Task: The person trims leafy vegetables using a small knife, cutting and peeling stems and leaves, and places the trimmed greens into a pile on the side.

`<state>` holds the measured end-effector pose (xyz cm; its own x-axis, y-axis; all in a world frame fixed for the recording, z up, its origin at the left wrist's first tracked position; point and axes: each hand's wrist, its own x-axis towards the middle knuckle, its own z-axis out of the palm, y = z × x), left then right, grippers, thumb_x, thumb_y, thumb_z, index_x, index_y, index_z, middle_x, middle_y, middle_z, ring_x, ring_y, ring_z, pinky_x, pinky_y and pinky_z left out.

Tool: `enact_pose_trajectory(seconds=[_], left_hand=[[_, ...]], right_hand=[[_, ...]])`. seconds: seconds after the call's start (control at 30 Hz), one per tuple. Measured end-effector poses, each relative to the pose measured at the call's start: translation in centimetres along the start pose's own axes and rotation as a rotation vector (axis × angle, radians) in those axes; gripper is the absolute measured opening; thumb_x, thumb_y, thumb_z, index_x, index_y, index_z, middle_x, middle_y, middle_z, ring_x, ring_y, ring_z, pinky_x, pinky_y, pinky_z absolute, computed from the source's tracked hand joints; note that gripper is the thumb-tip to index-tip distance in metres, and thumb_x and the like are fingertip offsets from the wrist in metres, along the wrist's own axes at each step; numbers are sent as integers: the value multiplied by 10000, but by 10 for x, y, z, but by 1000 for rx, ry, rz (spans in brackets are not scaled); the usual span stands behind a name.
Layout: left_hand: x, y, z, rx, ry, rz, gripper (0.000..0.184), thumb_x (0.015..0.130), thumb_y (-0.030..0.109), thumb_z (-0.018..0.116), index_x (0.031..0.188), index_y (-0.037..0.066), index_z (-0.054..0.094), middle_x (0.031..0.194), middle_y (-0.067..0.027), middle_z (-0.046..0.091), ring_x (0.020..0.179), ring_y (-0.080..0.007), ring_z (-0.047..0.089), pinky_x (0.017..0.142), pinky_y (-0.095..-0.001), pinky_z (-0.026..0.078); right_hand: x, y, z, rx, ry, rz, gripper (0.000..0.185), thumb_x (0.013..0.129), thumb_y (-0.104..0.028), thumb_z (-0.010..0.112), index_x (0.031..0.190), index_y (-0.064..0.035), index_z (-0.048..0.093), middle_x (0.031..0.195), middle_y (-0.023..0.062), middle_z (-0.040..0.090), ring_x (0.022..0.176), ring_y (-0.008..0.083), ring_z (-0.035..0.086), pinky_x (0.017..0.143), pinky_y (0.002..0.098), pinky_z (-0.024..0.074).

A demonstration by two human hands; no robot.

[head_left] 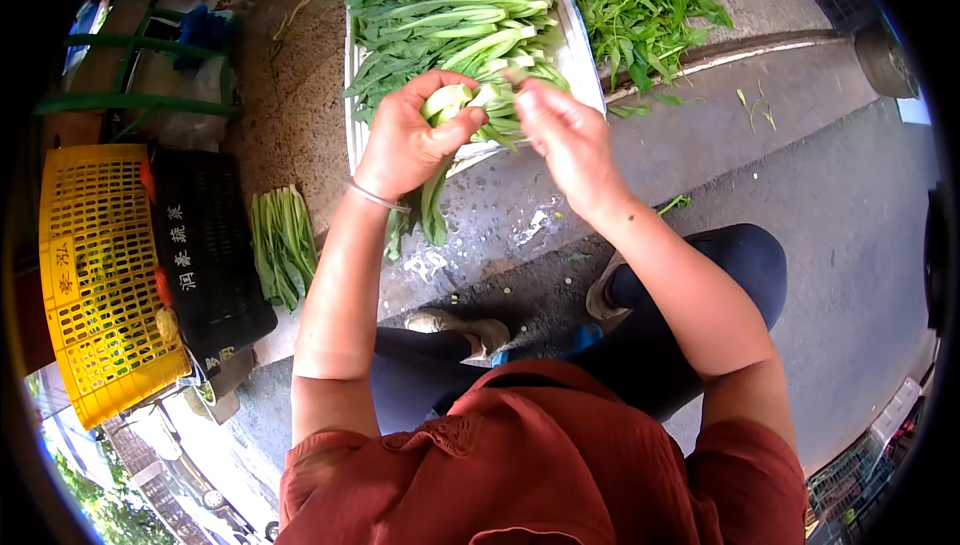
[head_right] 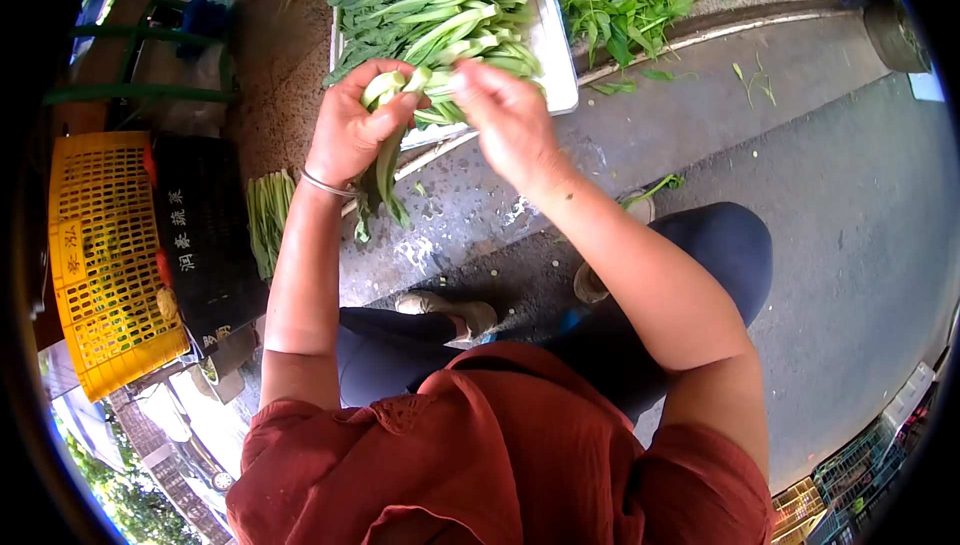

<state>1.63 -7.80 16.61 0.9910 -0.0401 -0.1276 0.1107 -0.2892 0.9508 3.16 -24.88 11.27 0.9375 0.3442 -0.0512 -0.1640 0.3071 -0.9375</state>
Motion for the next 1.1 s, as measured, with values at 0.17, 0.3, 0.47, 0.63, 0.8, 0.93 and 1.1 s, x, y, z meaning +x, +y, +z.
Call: enact_pose_trajectory(seconds=[0.17, 0.3, 0.47, 0.63, 0.8, 0.93, 1.1], left_hand=[[17, -6, -2, 265, 74, 185, 364, 693, 205, 710, 992, 38, 587, 800, -57, 642, 694, -120, 584, 639, -234, 478], [35, -25, 24, 1032, 70, 113, 517, 571, 360, 772, 1043, 224, 611, 851, -58, 624, 757, -216, 622, 654, -346, 501], [49, -58, 43, 1128, 195, 202, 402, 587, 327, 736, 969, 234, 655, 863, -34, 583, 729, -222, 610, 628, -351, 494], [49, -56, 42, 1073, 237, 132, 339, 605, 275, 698, 937, 211, 665, 891, -42, 562, 780, -219, 608, 670, -349, 497], [50, -48, 36, 1073, 220, 140, 357, 586, 292, 706, 924, 183, 675, 930, -54, 571, 752, -229, 611, 687, -345, 500], [60, -35, 16, 880, 310, 52, 356, 580, 333, 713, 872, 131, 684, 974, -49, 582, 843, -235, 597, 722, -354, 494], [85, -28, 17, 1187, 150, 323, 369, 599, 306, 698, 923, 131, 669, 1180, -36, 529, 1052, -214, 517, 846, -346, 462]], right_hand=[[13, 1, -28, 179, 222, 234, 371, 883, -298, 536, 1168, -60, 536, 594, -62, 424, 490, 18, 326, 435, 152, 260], [13, 17, -25, 66, 283, 379, 373, 885, -337, 515, 1165, -91, 520, 601, -48, 438, 475, 32, 352, 385, 180, 251], [17, 39, -23, 30, 276, 438, 324, 863, -364, 543, 1040, -94, 563, 588, -53, 455, 492, 39, 386, 400, 189, 270], [24, 47, -9, 31, 200, 393, 315, 870, -351, 538, 1045, -92, 581, 581, -55, 447, 489, 42, 374, 401, 199, 275], [29, 53, -6, 20, 337, 370, 272, 877, -300, 540, 1035, -86, 596, 593, -50, 441, 476, 46, 352, 390, 207, 271], [34, 47, -30, 146, 601, 540, 307, 892, -262, 508, 1162, -118, 533, 602, -41, 418, 465, 56, 324, 386, 215, 254], [30, 36, -22, 122, 555, 326, 419, 900, -236, 494, 1306, -282, 398, 632, -49, 432, 498, 48, 345, 407, 195, 269]])
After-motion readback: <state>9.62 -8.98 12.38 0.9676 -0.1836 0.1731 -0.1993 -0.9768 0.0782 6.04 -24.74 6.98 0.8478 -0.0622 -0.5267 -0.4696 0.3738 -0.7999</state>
